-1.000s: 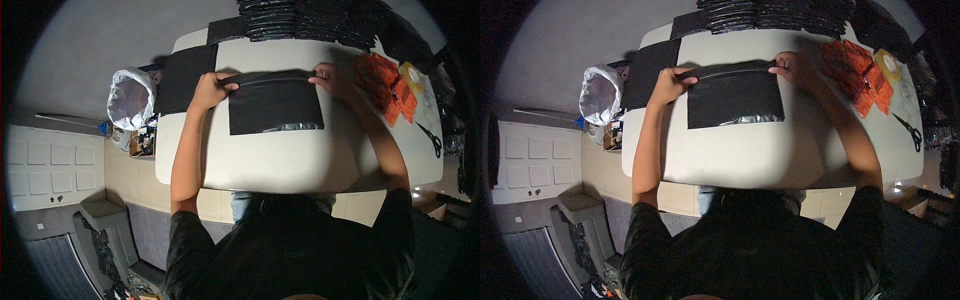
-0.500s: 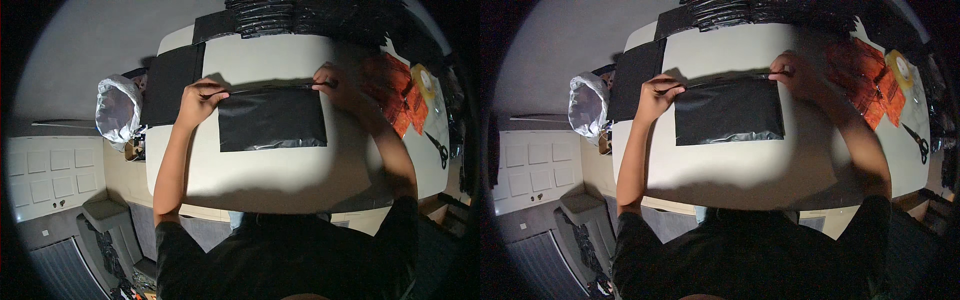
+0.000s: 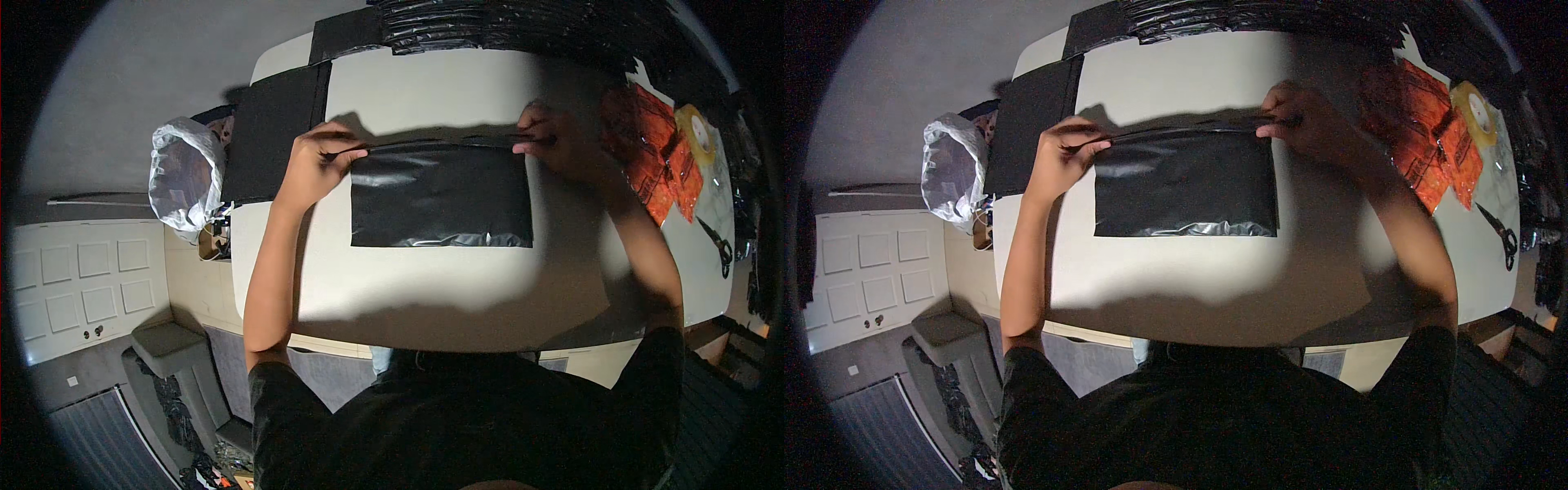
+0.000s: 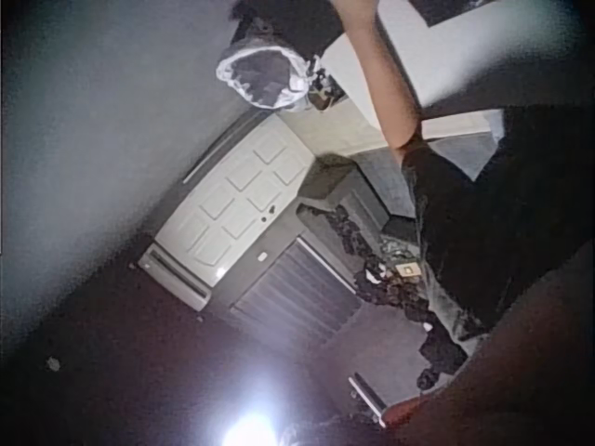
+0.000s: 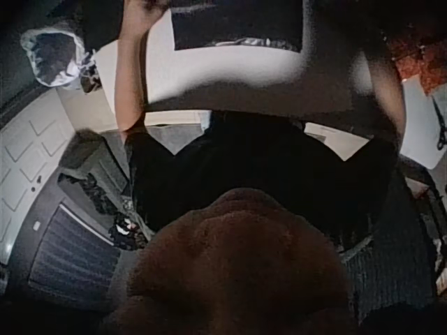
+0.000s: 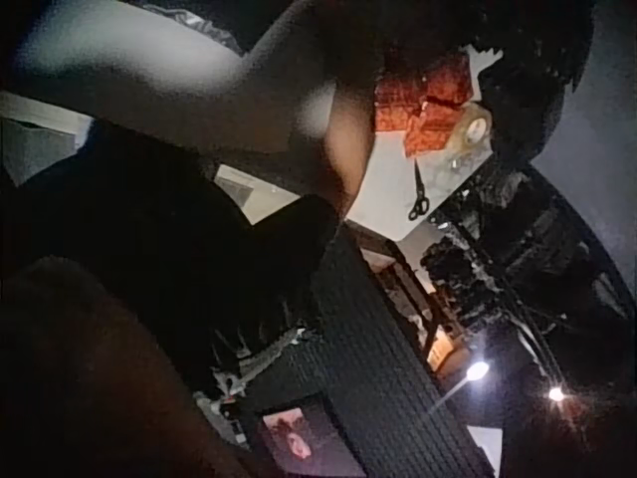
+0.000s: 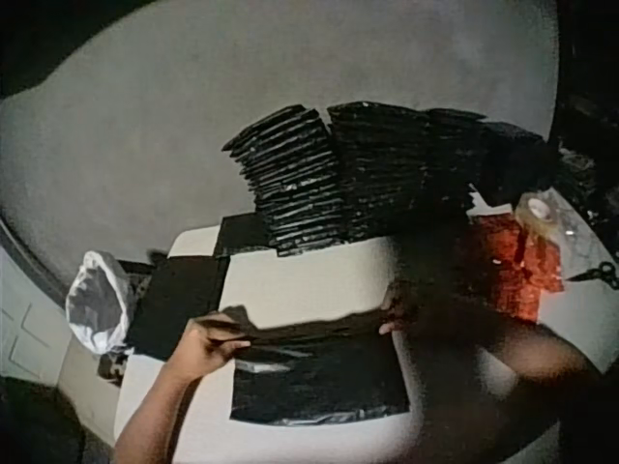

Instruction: Packing orange packaged goods into black shipping envelopes and sealing them with tape.

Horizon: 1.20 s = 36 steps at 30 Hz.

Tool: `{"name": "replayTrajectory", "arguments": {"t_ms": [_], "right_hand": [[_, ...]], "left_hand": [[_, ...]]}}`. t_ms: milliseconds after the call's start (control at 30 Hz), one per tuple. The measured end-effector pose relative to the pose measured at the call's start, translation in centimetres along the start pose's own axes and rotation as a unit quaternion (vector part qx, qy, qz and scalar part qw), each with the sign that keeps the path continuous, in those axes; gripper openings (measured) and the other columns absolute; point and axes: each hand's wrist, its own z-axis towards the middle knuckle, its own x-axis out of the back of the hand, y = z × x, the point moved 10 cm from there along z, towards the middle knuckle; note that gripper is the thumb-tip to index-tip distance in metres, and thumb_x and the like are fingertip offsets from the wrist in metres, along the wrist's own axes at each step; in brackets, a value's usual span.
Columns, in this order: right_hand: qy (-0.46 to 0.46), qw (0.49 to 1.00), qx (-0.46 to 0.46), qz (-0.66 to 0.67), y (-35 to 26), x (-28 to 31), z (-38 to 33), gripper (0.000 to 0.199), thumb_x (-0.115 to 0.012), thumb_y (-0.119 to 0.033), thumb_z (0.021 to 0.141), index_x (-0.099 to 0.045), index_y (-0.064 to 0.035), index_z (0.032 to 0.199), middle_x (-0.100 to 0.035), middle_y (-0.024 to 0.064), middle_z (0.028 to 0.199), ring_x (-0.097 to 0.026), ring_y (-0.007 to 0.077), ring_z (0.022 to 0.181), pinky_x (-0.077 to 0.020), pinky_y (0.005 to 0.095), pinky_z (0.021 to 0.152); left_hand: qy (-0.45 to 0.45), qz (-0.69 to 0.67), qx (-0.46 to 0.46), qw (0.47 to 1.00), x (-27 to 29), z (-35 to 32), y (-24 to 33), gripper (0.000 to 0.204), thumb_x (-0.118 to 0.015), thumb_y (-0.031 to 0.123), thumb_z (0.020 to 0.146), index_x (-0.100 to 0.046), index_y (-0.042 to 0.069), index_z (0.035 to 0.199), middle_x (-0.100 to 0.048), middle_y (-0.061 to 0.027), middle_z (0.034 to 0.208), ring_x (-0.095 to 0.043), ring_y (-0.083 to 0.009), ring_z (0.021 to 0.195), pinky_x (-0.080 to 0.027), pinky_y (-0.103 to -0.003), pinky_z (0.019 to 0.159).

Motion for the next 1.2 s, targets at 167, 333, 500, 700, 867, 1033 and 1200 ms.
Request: {"name": "replayTrajectory", "arguments": {"t_ms": [167,333,500,700,867,1033,1200], "right_hand": [[0.035,0.989,0.124,-0.071,-1.6,-0.2,-1.6,0.02,-0.078,-0.008,0.083,-0.069,-0.0106,0.101,-0.062,0.0066,0.09,-0.062,0.0247,0.091,-0.0536,0.0382,0.082],[0.039,0.98,0.149,-0.125,-4.4,0.3,-1.8,0.019,-0.072,-0.007,0.089,-0.07,-0.0158,0.105,-0.064,0.0073,0.094,-0.064,0.0281,0.094,-0.0549,0.0409,0.082],[0.055,0.955,0.241,-0.167,-7.0,0.2,-2.2,0.016,-0.067,-0.012,0.094,-0.068,-0.0125,0.109,-0.067,0.0096,0.101,-0.066,0.0297,0.096,-0.0557,0.0439,0.084],[0.035,0.951,0.256,-0.168,-6.7,-0.2,-2.9,0.014,-0.066,-0.009,0.091,-0.068,-0.0086,0.105,-0.071,0.0062,0.116,-0.068,0.0258,0.097,-0.0568,0.0418,0.085],[0.023,0.955,0.249,-0.157,-6.4,-0.6,-2.9,0.016,-0.068,-0.008,0.083,-0.07,-0.0055,0.099,-0.071,0.0032,0.121,-0.069,0.0227,0.096,-0.0564,0.0405,0.087],[-0.014,0.957,0.202,-0.209,-6.0,-1.1,-2.7,0.017,-0.066,-0.01,0.085,-0.07,-0.0044,0.101,-0.07,0.0023,0.123,-0.068,0.0208,0.1,-0.0542,0.039,0.092],[-0.027,0.942,0.254,-0.217,-5.9,-1.2,-3.4,0.038,-0.063,-0.016,0.091,-0.065,-0.0127,0.129,-0.064,0.0028,0.135,-0.063,0.019,0.113,-0.0493,0.0383,0.101]], "left_hand": [[-0.02,-0.001,-0.017,1.0,0.1,-0.1,0.6,0.025,-0.077,-0.005,0.075,-0.081,0.005,0.097,-0.072,-0.0118,0.091,-0.068,-0.0259,0.08,-0.056,-0.037,0.079],[-0.044,0.067,-0.028,0.996,0.1,-0.1,1.7,0.052,-0.068,-0.013,0.058,-0.083,0.014,0.1,-0.071,-0.0083,0.094,-0.064,-0.0245,0.087,-0.053,-0.037,0.093],[-0.057,0.103,-0.043,0.992,0.0,-0.2,1.7,0.053,-0.071,-0.011,0.061,-0.083,0.018,0.103,-0.071,-0.0054,0.096,-0.062,-0.0221,0.089,-0.054,-0.036,0.09],[-0.056,0.142,-0.047,0.987,-0.3,-0.1,2.7,0.049,-0.077,-0.005,0.067,-0.082,0.025,0.105,-0.07,-0.0024,0.095,-0.061,-0.021,0.087,-0.055,-0.036,0.085],[-0.033,0.188,-0.091,0.977,-0.1,-1.3,3.5,0.046,-0.077,-0.002,0.07,-0.082,0.028,0.105,-0.069,-0.0011,0.095,-0.064,-0.0197,0.085,-0.06,-0.034,0.077],[-0.084,0.264,-0.111,0.955,-0.8,-1.6,2.9,0.045,-0.075,0.002,0.076,-0.08,0.033,0.108,-0.067,0.001,0.099,-0.07,-0.0177,0.092,-0.064,-0.035,0.08],[-0.13,0.314,-0.135,0.931,-1.0,-1.0,3.6,0.052,-0.074,0.006,0.079,-0.075,0.037,0.119,-0.066,0.0011,0.109,-0.07,-0.0189,0.096,-0.063,-0.034,0.082]]}}
